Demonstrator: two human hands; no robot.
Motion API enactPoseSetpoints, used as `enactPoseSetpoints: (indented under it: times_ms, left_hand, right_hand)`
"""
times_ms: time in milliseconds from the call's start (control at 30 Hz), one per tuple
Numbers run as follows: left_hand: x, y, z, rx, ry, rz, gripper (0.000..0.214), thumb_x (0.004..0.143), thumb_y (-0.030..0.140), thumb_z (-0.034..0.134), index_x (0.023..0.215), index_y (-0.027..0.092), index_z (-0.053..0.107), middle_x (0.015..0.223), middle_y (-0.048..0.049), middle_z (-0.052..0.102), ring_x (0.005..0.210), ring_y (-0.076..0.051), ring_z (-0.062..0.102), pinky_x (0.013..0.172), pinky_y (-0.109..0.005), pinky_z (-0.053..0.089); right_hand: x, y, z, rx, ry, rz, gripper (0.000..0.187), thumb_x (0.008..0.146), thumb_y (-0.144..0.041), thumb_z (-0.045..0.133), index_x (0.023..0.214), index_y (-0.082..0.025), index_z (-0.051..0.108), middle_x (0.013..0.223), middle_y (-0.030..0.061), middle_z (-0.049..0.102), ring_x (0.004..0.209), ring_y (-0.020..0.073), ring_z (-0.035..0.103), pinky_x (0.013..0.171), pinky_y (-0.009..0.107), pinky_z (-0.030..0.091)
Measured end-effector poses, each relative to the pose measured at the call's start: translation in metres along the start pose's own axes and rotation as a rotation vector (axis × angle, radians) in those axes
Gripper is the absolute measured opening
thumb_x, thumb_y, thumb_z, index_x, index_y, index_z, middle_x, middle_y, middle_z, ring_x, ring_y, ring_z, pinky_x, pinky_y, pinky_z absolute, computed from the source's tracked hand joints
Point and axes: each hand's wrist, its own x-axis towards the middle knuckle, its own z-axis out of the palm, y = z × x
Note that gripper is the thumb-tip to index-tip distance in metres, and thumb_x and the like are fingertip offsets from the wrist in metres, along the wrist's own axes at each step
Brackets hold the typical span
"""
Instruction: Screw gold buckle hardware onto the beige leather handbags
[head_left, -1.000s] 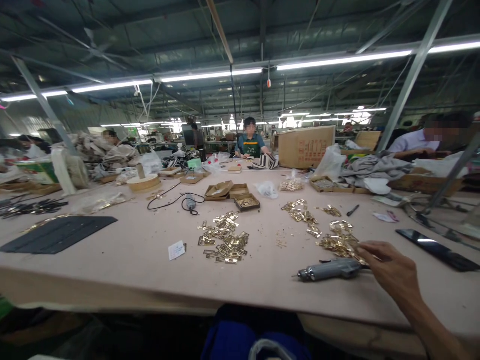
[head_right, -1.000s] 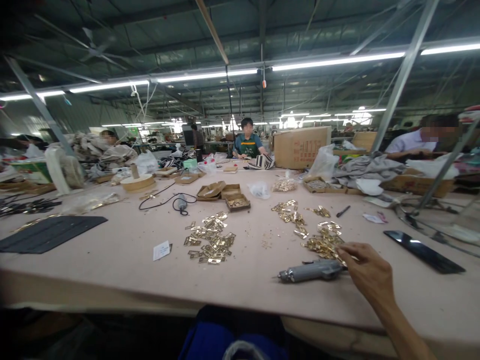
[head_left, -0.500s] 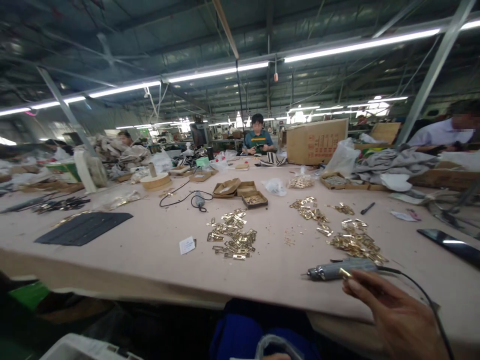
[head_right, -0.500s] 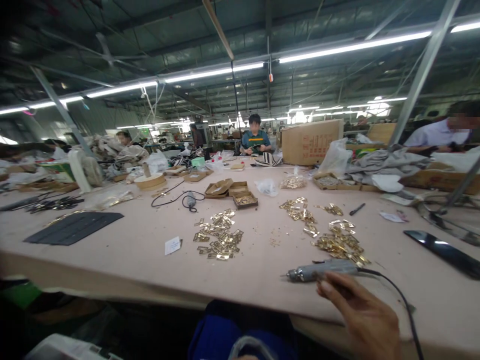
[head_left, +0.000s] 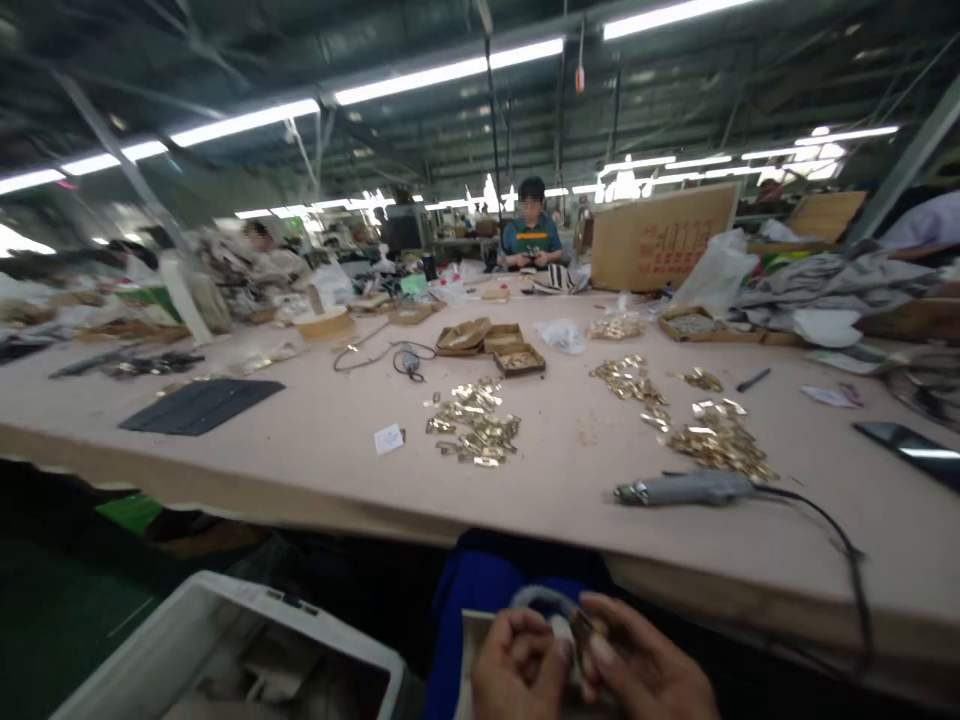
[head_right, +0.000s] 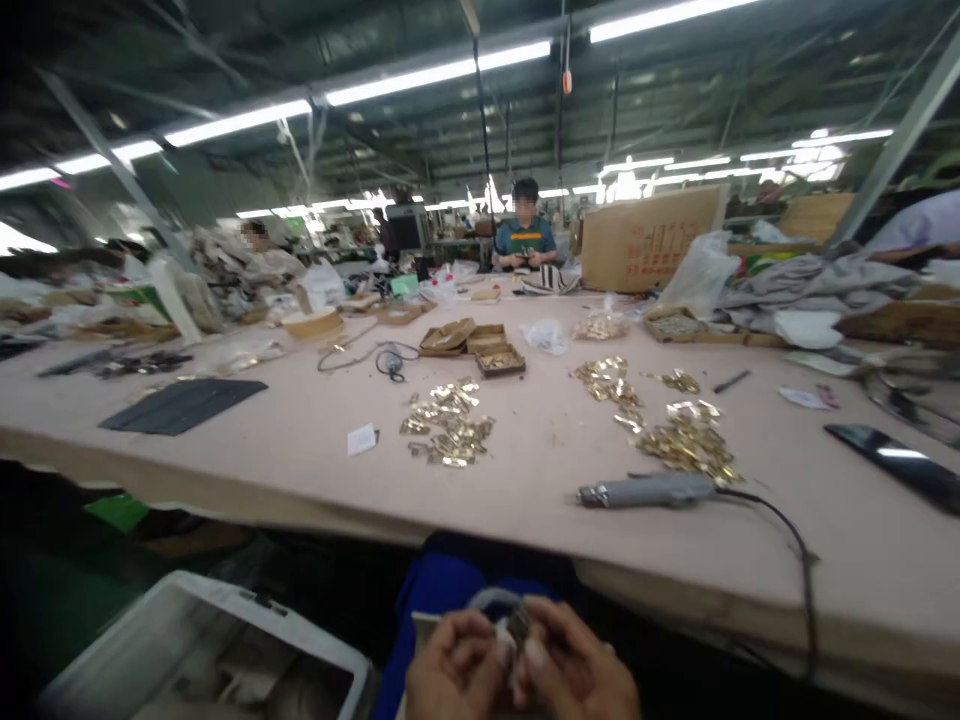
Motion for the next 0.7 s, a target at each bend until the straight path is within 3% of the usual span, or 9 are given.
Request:
enactPoseSetpoints:
  times_ms: [100, 233, 333, 467, 700]
  left_hand:
    - [0.002, -0.001, -0.002, 0.052, -0.061, 0.024, 0.039, 0.068, 0.037, 0.091, 0.088, 0.015, 0.065, 0.074, -0.0077, 0.077, 0.065, -0.02, 0.073, 0.065, -0.026, 0.058]
    - [0.007, -0.007, -0.008, 0.018, -0.1, -0.07, 0.036, 0.071, 0.031, 0.089, 0.092, 0.013, 0.066, 0.081, -0.0088, 0.078, 0.071, -0.02, 0.074, 0.068, -0.026, 0.059]
    - [0.004, -0.003, -0.009, -0.004, -0.108, -0.087, 0.034, 0.07, 0.028, 0.089, 0.091, 0.012, 0.068, 0.083, -0.0094, 0.078, 0.073, -0.019, 0.074, 0.067, -0.024, 0.058]
    - [0.002, 0.001, -0.009, 0.009, -0.091, -0.057, 0.03, 0.07, 0.025, 0.088, 0.089, 0.012, 0.069, 0.081, -0.0085, 0.078, 0.07, -0.017, 0.072, 0.066, -0.023, 0.058]
    - [0.005, -0.002, -0.012, 0.018, -0.083, -0.043, 0.025, 0.072, 0.021, 0.085, 0.089, 0.012, 0.07, 0.082, -0.0076, 0.077, 0.074, -0.018, 0.074, 0.069, -0.023, 0.059]
  right_hand:
    - [-0.002, -0.005, 0.004, 0.038, -0.093, -0.006, 0.034, 0.081, -0.045, 0.08, 0.101, -0.018, 0.075, 0.073, 0.005, 0.068, 0.063, 0.0172, 0.062, 0.063, 0.031, 0.054]
    - [0.001, -0.002, 0.002, 0.054, -0.042, 0.025, 0.023, 0.081, -0.035, 0.081, 0.094, -0.018, 0.074, 0.078, 0.0033, 0.067, 0.064, 0.0134, 0.058, 0.062, 0.027, 0.051]
    - [-0.002, -0.002, 0.001, -0.019, -0.008, -0.013, 0.019, 0.08, -0.031, 0.083, 0.093, -0.019, 0.075, 0.087, 0.004, 0.068, 0.073, 0.0153, 0.062, 0.067, 0.027, 0.053]
    - [-0.006, -0.005, 0.0, -0.232, -0.062, -0.107, 0.01, 0.087, -0.029, 0.076, 0.092, -0.02, 0.075, 0.09, 0.0043, 0.067, 0.082, 0.0171, 0.064, 0.072, 0.027, 0.054]
    - [-0.008, -0.01, -0.001, -0.554, -0.172, -0.145, 0.027, 0.092, -0.025, 0.066, 0.118, -0.024, 0.072, 0.089, 0.0033, 0.063, 0.076, 0.0154, 0.06, 0.066, 0.026, 0.051]
